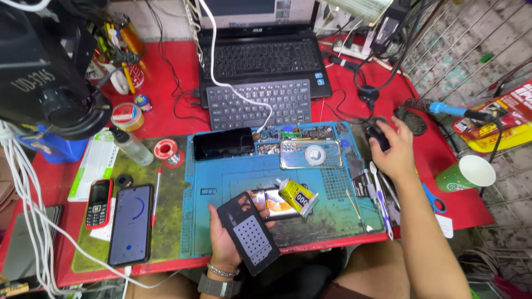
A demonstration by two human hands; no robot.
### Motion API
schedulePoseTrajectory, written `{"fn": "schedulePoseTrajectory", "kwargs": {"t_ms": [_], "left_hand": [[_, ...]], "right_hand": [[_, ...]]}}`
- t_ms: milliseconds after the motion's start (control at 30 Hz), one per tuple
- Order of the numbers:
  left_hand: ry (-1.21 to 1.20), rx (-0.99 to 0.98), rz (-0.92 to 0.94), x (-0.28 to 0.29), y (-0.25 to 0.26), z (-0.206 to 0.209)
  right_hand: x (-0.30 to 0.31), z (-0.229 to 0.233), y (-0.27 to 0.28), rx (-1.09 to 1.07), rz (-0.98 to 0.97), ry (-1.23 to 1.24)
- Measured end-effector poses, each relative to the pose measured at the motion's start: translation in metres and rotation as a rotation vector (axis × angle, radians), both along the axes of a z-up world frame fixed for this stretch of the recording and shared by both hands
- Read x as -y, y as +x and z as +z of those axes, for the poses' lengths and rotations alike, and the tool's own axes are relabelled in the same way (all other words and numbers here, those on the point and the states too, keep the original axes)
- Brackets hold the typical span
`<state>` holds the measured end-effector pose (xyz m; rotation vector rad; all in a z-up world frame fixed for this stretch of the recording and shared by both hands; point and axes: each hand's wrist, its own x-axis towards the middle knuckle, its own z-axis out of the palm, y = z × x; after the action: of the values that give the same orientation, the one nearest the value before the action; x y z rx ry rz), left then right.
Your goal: The person works on a disassembled mobile phone placed on a blue cutting mat. They use a small tool to manipulate internal components, then pick up a tube of adhesive, open it, and apply the substance to the phone's internal parts.
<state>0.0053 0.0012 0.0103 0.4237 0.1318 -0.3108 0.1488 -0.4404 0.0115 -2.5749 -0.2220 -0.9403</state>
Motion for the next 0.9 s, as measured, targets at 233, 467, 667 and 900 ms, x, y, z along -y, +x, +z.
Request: {"fn": "schedulePoseTrajectory", "kwargs": {"t_ms": [233, 467, 667, 900], "left_hand": [[0.057, -0.071, 0.016, 0.000, 0.001, -0.006], [0.030, -0.059, 0.019, 0.000, 0.001, -0.010], [0.023, -0.032, 0.020, 0.000, 0.000, -0.007], [0.014, -0.069, 0.016, 0.000, 0.000, -0.012]], "right_hand": [[0.022, -0.028, 0.005, -0.265, 0.000, 0.144], [0.012, -0.016, -0.002, -0.326, -0.078, 0.215], [0.012, -0.018, 0.000, -0.317, -0.081, 0.201], [0.016, -0.022, 0.003, -0.301, -0.061, 0.180]]}}
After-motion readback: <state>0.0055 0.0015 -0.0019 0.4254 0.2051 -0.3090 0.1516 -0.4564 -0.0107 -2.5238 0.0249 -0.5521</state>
